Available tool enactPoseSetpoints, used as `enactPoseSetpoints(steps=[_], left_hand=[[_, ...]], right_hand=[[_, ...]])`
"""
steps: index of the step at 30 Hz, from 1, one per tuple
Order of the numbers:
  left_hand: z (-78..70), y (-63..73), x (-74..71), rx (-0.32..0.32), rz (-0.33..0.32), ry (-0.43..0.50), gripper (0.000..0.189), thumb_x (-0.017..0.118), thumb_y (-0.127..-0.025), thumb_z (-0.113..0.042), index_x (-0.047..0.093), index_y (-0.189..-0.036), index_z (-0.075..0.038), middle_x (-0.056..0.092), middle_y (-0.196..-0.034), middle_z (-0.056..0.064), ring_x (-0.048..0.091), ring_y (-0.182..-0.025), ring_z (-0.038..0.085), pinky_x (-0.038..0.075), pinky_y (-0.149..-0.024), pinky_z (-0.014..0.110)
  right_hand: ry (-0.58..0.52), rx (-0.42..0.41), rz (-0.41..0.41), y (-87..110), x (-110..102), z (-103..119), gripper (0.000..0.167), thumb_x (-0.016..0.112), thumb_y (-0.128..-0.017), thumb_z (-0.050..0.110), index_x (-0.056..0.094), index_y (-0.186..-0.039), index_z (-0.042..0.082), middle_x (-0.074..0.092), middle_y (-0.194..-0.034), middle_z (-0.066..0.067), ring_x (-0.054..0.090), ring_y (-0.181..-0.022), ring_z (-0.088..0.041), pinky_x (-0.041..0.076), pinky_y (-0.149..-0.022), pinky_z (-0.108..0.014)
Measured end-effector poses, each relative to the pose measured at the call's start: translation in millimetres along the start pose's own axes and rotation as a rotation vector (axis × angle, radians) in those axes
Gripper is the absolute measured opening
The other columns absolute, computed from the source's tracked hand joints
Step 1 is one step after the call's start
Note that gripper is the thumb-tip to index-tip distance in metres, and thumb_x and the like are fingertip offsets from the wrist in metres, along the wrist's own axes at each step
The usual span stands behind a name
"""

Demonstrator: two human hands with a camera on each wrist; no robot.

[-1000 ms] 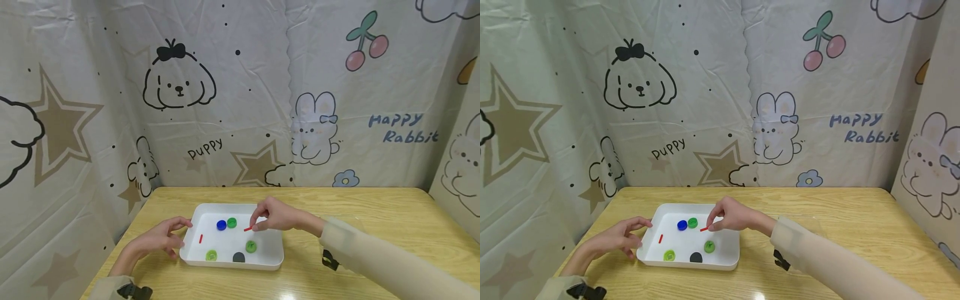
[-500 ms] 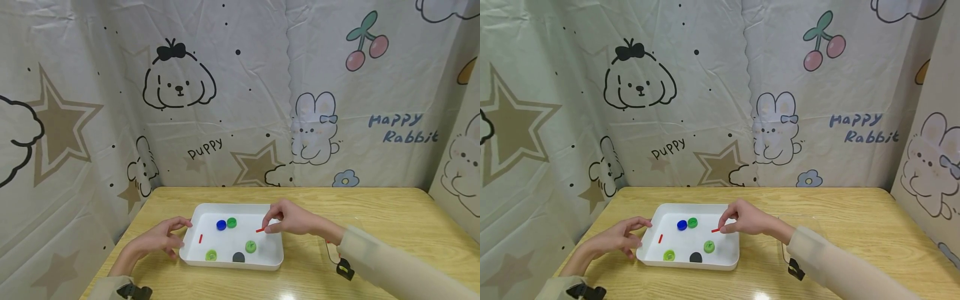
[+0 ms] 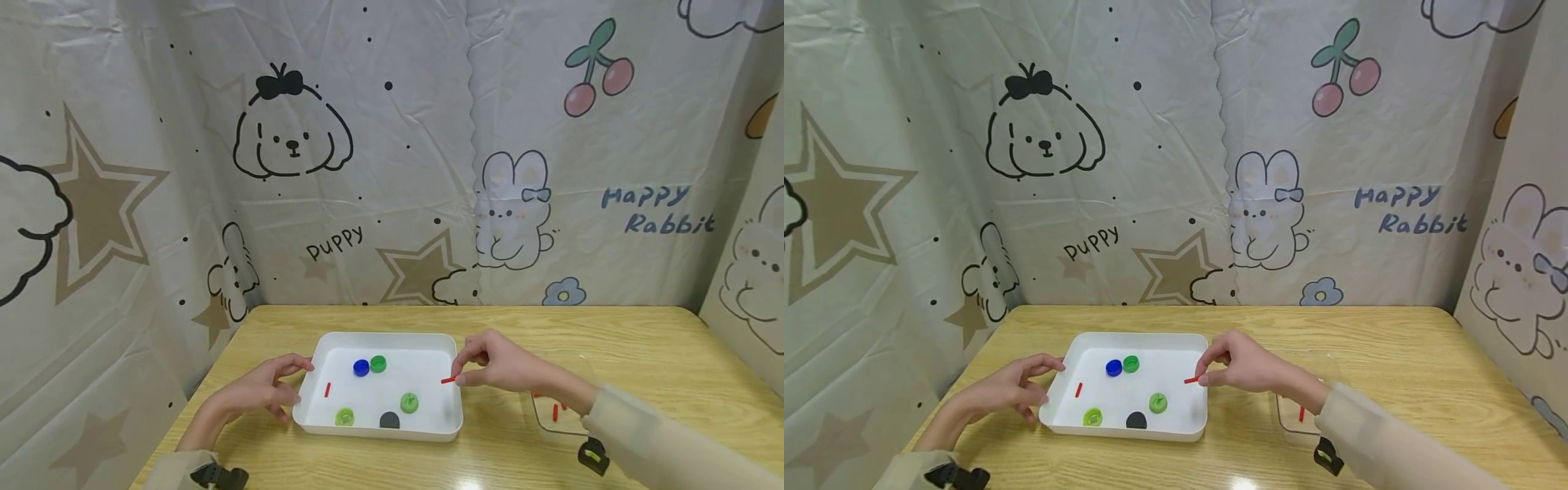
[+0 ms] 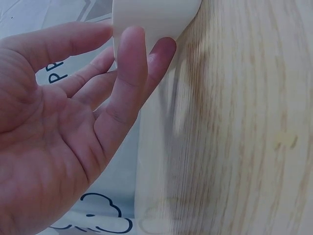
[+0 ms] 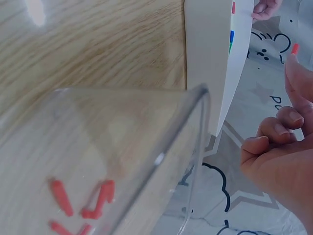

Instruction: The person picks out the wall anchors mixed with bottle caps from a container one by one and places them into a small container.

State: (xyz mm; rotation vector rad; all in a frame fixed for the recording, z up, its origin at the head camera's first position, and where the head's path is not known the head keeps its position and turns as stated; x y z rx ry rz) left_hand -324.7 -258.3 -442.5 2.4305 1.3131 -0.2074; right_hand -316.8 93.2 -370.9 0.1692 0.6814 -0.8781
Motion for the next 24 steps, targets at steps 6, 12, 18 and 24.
enactPoseSetpoints(steps=[6,12,18,24], left_hand=[[1.5,-1.4,0.3,-0.001,0.002,-0.007,0.057,0.070,-0.090,0.001,0.047,-0.142,0.005,0.022,-0.167,0.033,0.069,-0.082,0.031,0.063,-0.065,0.041],[-1.9,-2.0,-0.8,0.006,-0.006,-0.024,0.059,0.071,-0.090,0.000,0.047,-0.143,0.005,0.020,-0.167,0.034,0.068,-0.077,0.030,0.063,-0.065,0.040],[0.2,-0.8,0.5,0.012,-0.003,-0.009,0.058,0.070,-0.090,0.001,0.047,-0.143,0.005,0.019,-0.168,0.033,0.070,-0.090,0.032,0.063,-0.065,0.041],[0.6,-1.0,1.1,0.015,0.005,-0.003,0.057,0.069,-0.091,0.002,0.047,-0.143,0.005,0.017,-0.168,0.034,0.070,-0.092,0.033,0.063,-0.064,0.038]], right_hand=[[-0.020,-0.003,-0.023,14.0,-8.8,-3.8,0.005,0.083,-0.090,0.011,0.083,-0.095,0.013,0.058,-0.078,0.002,0.039,-0.072,-0.013,0.034,-0.066,-0.025],[-0.029,0.017,-0.057,29.1,-19.4,-10.2,0.004,0.083,-0.090,0.013,0.082,-0.094,0.015,0.046,-0.074,0.003,0.036,-0.069,-0.011,0.032,-0.063,-0.026],[-0.053,0.030,-0.090,49.5,-30.4,-18.5,0.004,0.083,-0.090,0.013,0.082,-0.094,0.013,0.039,-0.072,0.002,0.032,-0.065,-0.012,0.029,-0.059,-0.028],[-0.063,0.091,-0.109,69.6,-45.9,-31.8,0.005,0.082,-0.092,0.013,0.082,-0.096,0.012,0.038,-0.074,0.001,0.033,-0.064,-0.013,0.030,-0.057,-0.029]])
Point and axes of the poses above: each hand's wrist, its own y-axis away from the middle knuckle, its own x-axis out of the palm, z = x × y, the point moved 10 cm from there along -y, towards the middle knuckle
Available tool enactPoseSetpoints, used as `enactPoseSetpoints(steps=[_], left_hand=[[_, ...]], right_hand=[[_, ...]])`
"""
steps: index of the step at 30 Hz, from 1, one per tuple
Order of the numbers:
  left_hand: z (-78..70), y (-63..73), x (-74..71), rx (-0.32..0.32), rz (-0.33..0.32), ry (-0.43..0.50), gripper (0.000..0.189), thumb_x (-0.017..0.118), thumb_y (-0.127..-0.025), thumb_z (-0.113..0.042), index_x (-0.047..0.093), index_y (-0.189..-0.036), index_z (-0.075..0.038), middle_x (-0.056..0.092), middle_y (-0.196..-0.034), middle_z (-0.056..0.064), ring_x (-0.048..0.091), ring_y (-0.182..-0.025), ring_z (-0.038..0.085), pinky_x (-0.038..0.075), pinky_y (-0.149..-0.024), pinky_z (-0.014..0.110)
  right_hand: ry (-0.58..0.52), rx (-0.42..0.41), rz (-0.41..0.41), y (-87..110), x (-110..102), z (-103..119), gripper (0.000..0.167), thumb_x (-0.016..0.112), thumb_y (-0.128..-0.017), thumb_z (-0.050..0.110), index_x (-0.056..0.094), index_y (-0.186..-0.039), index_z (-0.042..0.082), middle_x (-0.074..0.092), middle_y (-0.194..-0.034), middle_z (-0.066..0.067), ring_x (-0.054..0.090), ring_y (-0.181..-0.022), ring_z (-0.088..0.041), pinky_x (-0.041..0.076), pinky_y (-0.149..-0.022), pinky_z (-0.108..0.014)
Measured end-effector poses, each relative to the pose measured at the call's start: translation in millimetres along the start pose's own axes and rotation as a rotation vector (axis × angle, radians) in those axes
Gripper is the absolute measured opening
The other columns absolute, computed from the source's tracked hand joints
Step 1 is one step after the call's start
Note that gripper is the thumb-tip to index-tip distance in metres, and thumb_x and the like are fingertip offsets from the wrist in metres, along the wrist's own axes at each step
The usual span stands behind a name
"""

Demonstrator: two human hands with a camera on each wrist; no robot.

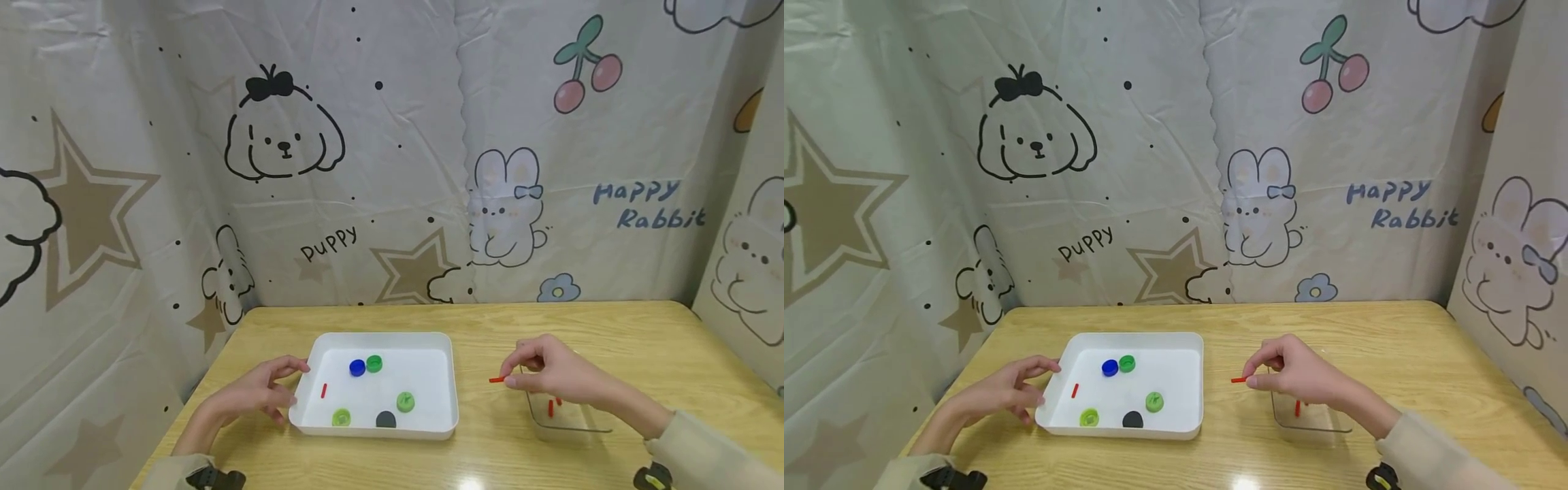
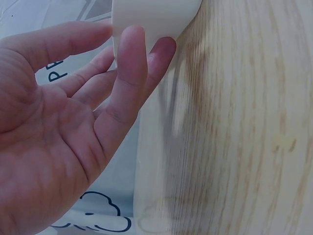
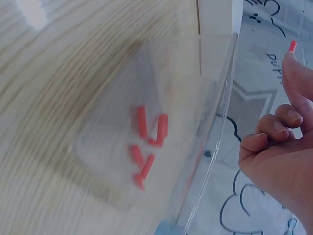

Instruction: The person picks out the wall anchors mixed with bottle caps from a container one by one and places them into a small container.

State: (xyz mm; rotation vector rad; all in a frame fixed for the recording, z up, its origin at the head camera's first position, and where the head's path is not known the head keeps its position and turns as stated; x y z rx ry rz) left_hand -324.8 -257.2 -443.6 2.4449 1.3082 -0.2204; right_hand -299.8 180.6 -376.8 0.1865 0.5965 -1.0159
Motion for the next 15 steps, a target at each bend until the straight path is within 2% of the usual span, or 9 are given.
enactPoseSetpoints(steps=[10,15], left_hand=[[-0.8,1.7,-1.3,-0.007,-0.008,-0.005,0.057,0.070,-0.091,0.002,0.047,-0.143,0.005,0.018,-0.168,0.034,0.070,-0.090,0.033,0.063,-0.065,0.038],[-0.9,1.5,0.1,-0.006,-0.010,0.007,0.057,0.070,-0.091,0.002,0.048,-0.143,0.005,0.018,-0.168,0.033,0.070,-0.088,0.032,0.062,-0.064,0.038]], right_hand=[[0.035,-0.002,-0.048,22.2,-27.9,-11.2,0.006,0.081,-0.092,0.012,0.082,-0.098,0.014,0.035,-0.071,0.000,0.030,-0.060,-0.014,0.030,-0.052,-0.032],[0.069,0.028,-0.059,32.4,-38.7,-20.7,0.006,0.079,-0.094,0.011,0.081,-0.099,0.013,0.036,-0.073,0.001,0.031,-0.061,-0.013,0.029,-0.052,-0.032]])
Point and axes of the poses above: each hand's wrist, its own y-axis away from the middle knuckle, its own x-axis out of the palm, z = x × y, the point moved 10 cm from there along -y, towards the middle knuckle
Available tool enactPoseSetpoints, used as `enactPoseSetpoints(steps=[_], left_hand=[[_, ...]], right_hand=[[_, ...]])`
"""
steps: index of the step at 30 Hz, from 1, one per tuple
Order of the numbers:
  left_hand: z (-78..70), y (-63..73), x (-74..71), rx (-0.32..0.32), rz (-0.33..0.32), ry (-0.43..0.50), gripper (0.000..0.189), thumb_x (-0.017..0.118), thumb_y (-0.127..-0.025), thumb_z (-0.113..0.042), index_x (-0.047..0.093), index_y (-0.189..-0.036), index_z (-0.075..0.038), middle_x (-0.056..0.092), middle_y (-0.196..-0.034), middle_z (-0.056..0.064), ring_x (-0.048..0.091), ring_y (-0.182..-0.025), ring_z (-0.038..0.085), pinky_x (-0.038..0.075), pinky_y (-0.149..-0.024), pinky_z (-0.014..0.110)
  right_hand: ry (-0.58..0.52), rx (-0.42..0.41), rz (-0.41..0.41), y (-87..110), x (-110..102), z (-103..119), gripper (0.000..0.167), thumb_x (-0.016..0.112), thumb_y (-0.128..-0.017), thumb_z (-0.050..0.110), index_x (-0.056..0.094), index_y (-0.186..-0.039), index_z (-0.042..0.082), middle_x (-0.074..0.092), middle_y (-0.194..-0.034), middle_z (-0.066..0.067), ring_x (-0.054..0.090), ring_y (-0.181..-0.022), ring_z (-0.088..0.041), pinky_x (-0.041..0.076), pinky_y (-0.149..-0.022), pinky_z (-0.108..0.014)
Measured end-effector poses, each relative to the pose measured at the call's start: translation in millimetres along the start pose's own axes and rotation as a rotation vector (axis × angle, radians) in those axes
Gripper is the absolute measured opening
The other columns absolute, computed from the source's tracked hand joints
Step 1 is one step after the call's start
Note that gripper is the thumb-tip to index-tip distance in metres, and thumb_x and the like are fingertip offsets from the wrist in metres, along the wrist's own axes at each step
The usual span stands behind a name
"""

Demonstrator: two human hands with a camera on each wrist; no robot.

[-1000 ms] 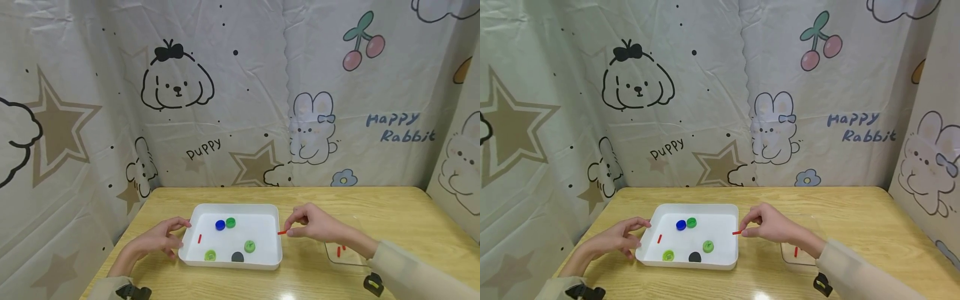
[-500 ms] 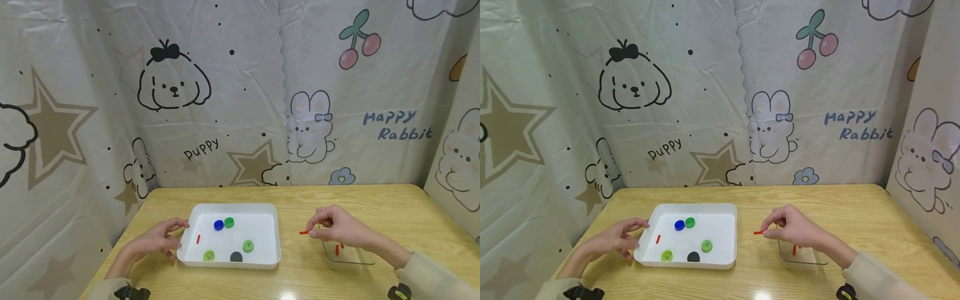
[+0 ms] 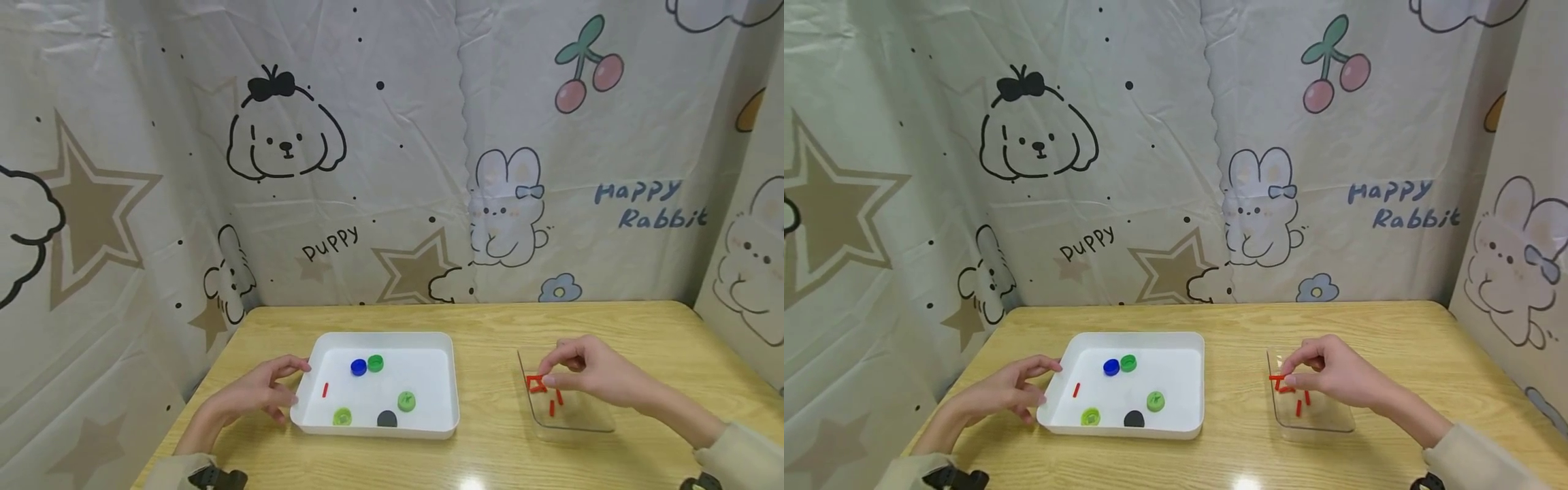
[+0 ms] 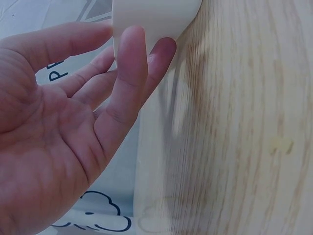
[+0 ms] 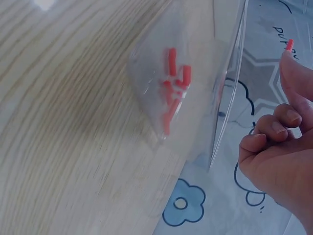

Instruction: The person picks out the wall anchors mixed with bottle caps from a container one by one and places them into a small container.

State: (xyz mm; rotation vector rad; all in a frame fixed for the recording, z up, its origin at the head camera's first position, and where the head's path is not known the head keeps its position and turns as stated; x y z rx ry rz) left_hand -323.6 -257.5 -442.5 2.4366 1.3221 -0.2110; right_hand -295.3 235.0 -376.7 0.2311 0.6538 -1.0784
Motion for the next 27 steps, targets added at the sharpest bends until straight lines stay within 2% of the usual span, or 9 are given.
enactPoseSetpoints(steps=[12,17,23,27], left_hand=[[0.6,-0.4,-0.7,-0.019,-0.014,-0.016,0.057,0.070,-0.091,0.001,0.048,-0.143,0.004,0.020,-0.168,0.032,0.068,-0.082,0.030,0.062,-0.064,0.038],[1.2,-0.5,-1.5,-0.020,-0.017,-0.019,0.058,0.071,-0.091,0.000,0.048,-0.143,0.004,0.021,-0.168,0.032,0.068,-0.083,0.030,0.062,-0.065,0.039],[2.9,0.0,-2.0,-0.010,-0.010,-0.008,0.057,0.071,-0.091,0.001,0.048,-0.143,0.005,0.023,-0.167,0.032,0.069,-0.093,0.032,0.063,-0.066,0.040],[3.2,-0.9,-2.5,-0.008,-0.012,-0.017,0.056,0.070,-0.091,0.001,0.048,-0.142,0.005,0.021,-0.168,0.032,0.070,-0.088,0.032,0.063,-0.065,0.039]], right_hand=[[0.106,0.049,-0.046,12.7,-13.5,-18.6,0.005,0.081,-0.092,0.012,0.081,-0.097,0.013,0.036,-0.074,0.003,0.032,-0.063,-0.012,0.027,-0.054,-0.033],[0.115,0.071,-0.037,14.9,-12.6,-22.3,0.005,0.081,-0.092,0.012,0.081,-0.096,0.013,0.034,-0.075,0.004,0.031,-0.065,-0.012,0.027,-0.054,-0.033],[0.104,0.088,-0.008,13.1,-9.9,-25.2,0.007,0.081,-0.092,0.012,0.081,-0.098,0.011,0.035,-0.074,0.003,0.031,-0.064,-0.011,0.027,-0.054,-0.032],[0.086,0.095,0.013,11.7,-7.1,-28.7,0.008,0.081,-0.092,0.012,0.081,-0.099,0.008,0.035,-0.073,0.004,0.032,-0.063,-0.010,0.027,-0.054,-0.032]])
Point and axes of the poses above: each hand's wrist, its own y-axis away from the middle knuckle, its own x-axis out of the palm, z = x × y, the point moved 10 cm from there along -y, towards the middle knuckle
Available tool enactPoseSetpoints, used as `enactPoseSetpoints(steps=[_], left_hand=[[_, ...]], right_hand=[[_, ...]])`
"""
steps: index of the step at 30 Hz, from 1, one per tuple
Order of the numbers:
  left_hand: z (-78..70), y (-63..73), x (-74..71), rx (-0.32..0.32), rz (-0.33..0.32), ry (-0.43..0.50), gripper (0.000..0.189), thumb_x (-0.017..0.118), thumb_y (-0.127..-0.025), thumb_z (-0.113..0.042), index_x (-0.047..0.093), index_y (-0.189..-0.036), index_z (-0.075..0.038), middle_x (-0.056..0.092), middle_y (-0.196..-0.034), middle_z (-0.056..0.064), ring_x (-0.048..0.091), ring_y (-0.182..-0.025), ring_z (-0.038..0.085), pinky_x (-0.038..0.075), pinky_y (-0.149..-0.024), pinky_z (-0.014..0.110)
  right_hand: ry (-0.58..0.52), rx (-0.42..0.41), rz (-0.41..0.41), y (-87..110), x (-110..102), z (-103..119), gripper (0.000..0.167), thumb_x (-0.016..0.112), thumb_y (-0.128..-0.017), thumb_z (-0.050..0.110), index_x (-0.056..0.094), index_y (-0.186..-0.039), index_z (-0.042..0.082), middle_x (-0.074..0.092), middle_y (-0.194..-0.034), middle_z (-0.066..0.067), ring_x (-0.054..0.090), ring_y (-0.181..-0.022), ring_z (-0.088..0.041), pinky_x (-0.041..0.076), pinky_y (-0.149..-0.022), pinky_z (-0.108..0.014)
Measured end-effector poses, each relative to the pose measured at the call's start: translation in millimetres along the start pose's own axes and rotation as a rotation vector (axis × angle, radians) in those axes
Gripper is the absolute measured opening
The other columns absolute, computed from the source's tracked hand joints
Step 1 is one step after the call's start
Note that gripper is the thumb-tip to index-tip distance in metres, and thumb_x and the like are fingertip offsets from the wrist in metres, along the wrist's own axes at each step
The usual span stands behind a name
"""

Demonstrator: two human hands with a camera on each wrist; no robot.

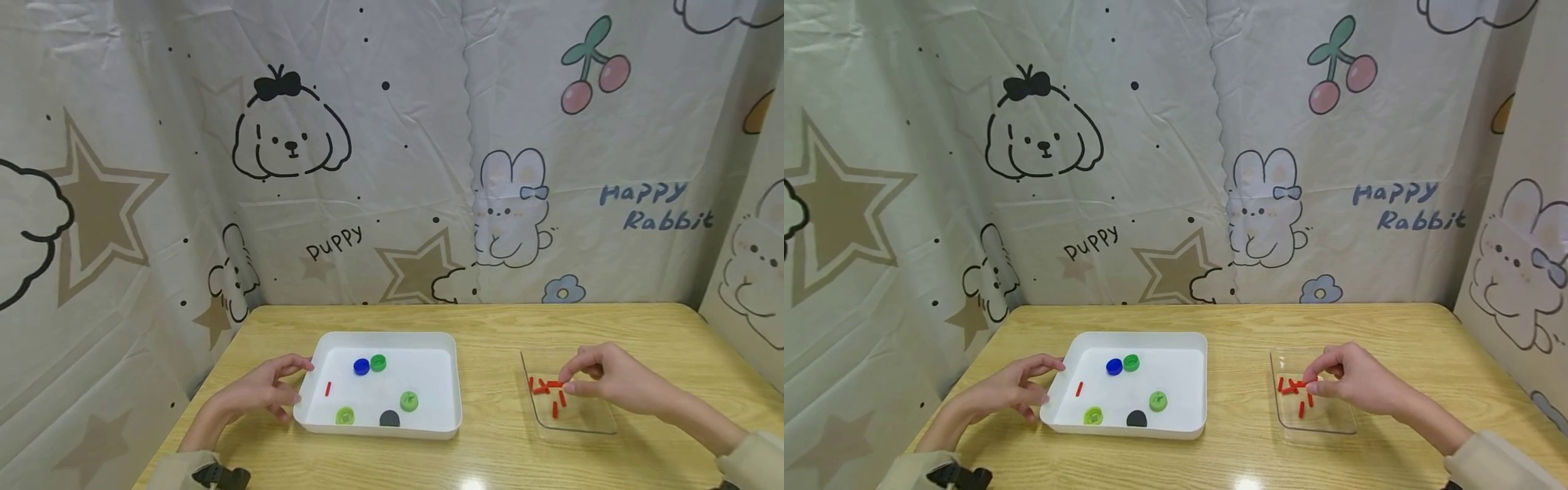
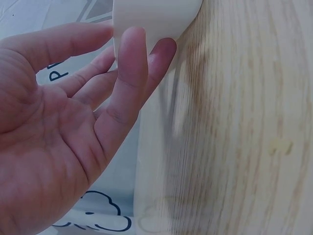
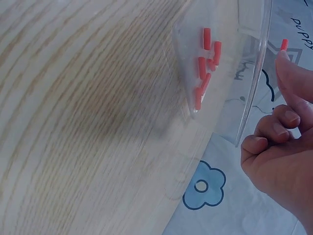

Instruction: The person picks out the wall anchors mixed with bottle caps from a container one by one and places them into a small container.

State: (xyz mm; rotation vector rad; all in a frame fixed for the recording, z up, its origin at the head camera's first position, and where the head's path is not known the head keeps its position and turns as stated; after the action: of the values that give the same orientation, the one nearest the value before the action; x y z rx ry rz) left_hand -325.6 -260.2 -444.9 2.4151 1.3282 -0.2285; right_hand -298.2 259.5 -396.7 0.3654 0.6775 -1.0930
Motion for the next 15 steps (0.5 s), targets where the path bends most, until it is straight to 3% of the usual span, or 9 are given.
enactPoseSetpoints(steps=[15], left_hand=[[0.6,-0.9,-0.9,0.008,0.008,-0.018,0.056,0.071,-0.090,0.000,0.049,-0.141,0.004,0.020,-0.167,0.033,0.070,-0.088,0.033,0.063,-0.066,0.040]], right_hand=[[0.080,-0.050,-0.010,-6.8,5.0,4.7,0.007,0.084,-0.088,0.008,0.081,-0.094,0.010,0.041,-0.072,0.005,0.034,-0.064,-0.009,0.027,-0.054,-0.030]])
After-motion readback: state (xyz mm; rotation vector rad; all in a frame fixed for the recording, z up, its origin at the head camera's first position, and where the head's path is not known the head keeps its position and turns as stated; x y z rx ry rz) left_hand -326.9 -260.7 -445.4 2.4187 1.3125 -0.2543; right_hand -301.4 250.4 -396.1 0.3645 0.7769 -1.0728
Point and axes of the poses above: each hand's wrist, its own y-axis away from the middle knuckle, its own x-axis out of the palm, z = x × y, the point moved 10 cm from there along -y, towards the middle knuckle
